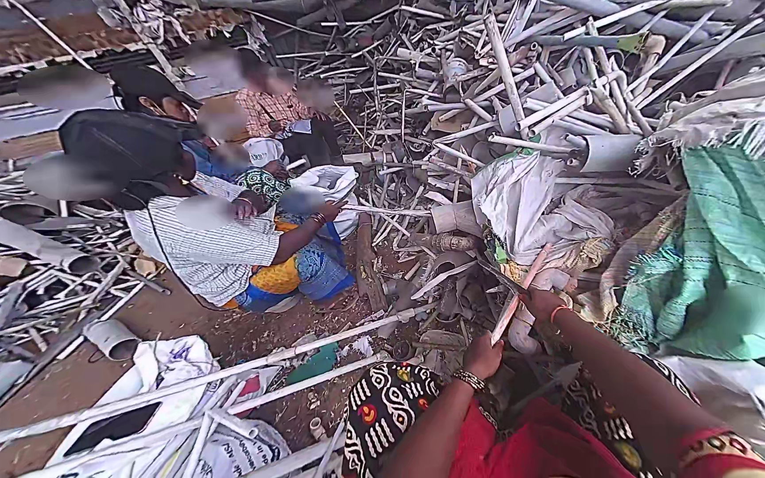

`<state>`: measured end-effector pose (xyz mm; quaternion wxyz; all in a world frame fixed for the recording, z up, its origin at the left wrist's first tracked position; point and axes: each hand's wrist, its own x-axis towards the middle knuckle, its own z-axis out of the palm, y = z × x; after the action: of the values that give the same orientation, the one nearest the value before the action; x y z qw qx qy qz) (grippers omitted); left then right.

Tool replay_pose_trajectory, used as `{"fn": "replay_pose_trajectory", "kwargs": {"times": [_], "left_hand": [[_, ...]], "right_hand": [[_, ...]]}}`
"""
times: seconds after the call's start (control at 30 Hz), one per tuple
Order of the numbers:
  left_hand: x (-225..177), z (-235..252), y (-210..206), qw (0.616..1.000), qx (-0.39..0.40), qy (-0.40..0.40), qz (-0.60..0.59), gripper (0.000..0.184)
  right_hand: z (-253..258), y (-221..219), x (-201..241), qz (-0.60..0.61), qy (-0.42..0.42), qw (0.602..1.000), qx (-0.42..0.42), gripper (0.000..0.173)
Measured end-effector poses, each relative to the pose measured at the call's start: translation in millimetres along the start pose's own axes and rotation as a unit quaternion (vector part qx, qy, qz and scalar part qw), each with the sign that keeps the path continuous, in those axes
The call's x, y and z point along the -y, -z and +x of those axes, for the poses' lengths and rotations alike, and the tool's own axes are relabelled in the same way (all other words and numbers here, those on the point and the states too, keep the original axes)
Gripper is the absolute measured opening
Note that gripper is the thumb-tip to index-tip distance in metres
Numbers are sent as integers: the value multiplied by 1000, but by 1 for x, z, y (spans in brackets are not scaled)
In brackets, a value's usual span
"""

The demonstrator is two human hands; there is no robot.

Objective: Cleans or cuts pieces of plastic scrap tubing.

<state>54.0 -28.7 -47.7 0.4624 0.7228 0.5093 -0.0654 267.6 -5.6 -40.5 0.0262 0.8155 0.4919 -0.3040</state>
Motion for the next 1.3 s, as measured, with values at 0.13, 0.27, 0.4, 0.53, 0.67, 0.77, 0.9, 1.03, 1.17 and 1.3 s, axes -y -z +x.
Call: {"fn": "replay_pose_trajectory", "kwargs": {"times": [0.13, 0.27, 0.4, 0.53, 0.67, 0.77, 0.9, 1.03, 1.17, 1.3], "left_hand": [[4, -3, -1, 1000, -2, -16, -11, 48], [6, -4, -5, 1000, -1, -15, 11, 49], [4, -4, -9, 1000, 1, 14, 26, 50], [4, 1, -8, 999, -8, 52, -2, 49], [5, 6, -12, 998, -14, 54, -12, 49], [2, 3, -18, 999, -14, 51, 9, 50], [-11, -6, -29, 997, -17, 55, 54, 51], [-14, -7, -24, 993, -30, 69, 95, 49], [-16, -6, -19, 992, -25, 80, 94, 50], [-16, -5, -26, 988, -19, 78, 132, 51]], "right_hand": [[0, 7, -26, 69, 18, 997, -18, 56], [-3, 0, -27, 30, -12, 999, -25, 58], [-8, -23, -15, 48, -58, 996, -41, 57], [-34, -34, -1, 14, -45, 999, -7, 56], [-76, -52, 14, -47, 33, 998, 32, 55], [-76, -53, 12, -73, 46, 996, 17, 55], [-37, -22, 2, -53, -7, 998, -30, 52], [-37, -20, 8, -37, -17, 999, -30, 52], [-73, -39, 10, -77, 45, 996, 19, 52], [-55, -41, 1, -53, 11, 999, -4, 52]]}}
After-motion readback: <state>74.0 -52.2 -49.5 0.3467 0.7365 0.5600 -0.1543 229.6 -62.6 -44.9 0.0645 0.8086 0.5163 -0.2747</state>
